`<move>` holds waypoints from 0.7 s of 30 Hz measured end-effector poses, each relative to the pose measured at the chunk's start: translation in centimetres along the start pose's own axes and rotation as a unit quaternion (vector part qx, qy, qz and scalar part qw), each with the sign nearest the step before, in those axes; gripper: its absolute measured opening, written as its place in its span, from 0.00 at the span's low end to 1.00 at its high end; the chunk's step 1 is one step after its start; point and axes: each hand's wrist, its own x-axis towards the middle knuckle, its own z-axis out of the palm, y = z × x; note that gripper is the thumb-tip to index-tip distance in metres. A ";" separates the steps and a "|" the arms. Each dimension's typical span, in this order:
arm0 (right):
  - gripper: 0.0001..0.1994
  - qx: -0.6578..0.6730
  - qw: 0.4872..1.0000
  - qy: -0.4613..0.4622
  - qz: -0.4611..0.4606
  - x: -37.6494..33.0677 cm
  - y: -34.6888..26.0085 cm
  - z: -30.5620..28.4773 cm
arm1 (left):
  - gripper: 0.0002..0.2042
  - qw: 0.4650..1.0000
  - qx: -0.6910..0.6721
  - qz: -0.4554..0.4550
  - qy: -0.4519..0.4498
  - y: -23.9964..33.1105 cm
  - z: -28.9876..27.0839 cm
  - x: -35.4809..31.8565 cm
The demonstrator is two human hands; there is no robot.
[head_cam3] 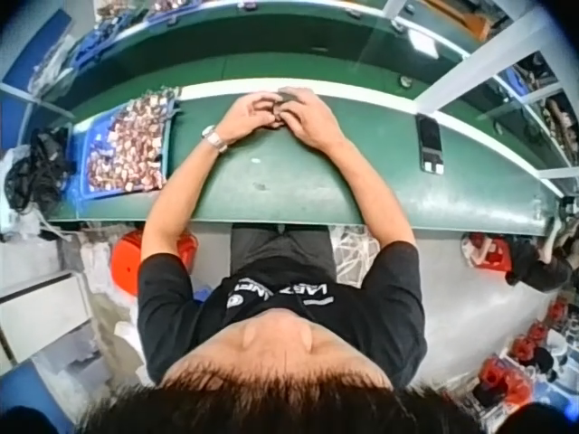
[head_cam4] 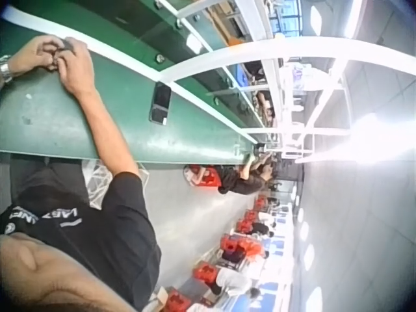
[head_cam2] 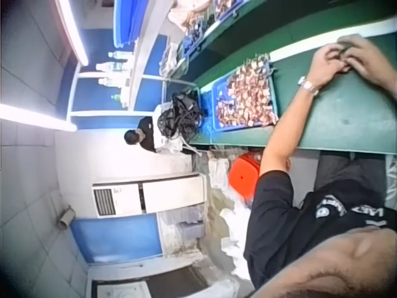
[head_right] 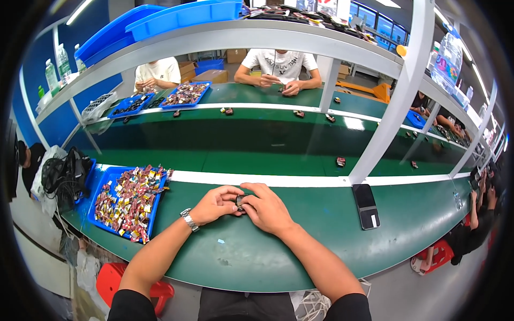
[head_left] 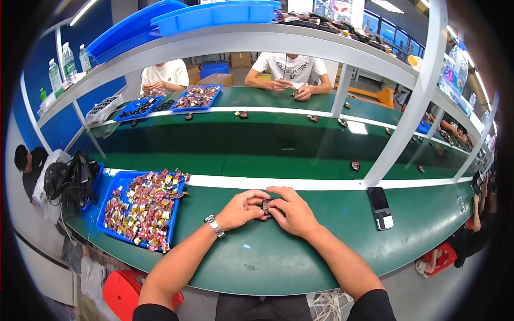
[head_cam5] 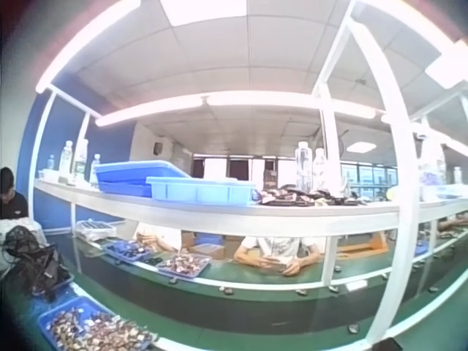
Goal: Manually assembling small electronic or mechanical components into a casing at a workshop workbench.
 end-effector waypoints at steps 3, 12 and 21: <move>0.04 0.024 0.999 -0.013 0.043 -0.2 -0.2 -0.1 | 0.19 1.000 0.008 -0.002 -0.002 -0.2 0.0 0.2; 0.06 0.069 0.995 0.001 0.071 -0.7 0.0 0.6 | 0.16 1.000 0.008 -0.013 0.024 -0.4 0.3 0.2; 0.06 0.083 0.987 0.100 0.097 -0.8 -0.4 2.1 | 0.16 0.999 -0.029 -0.011 0.033 -0.3 0.3 0.2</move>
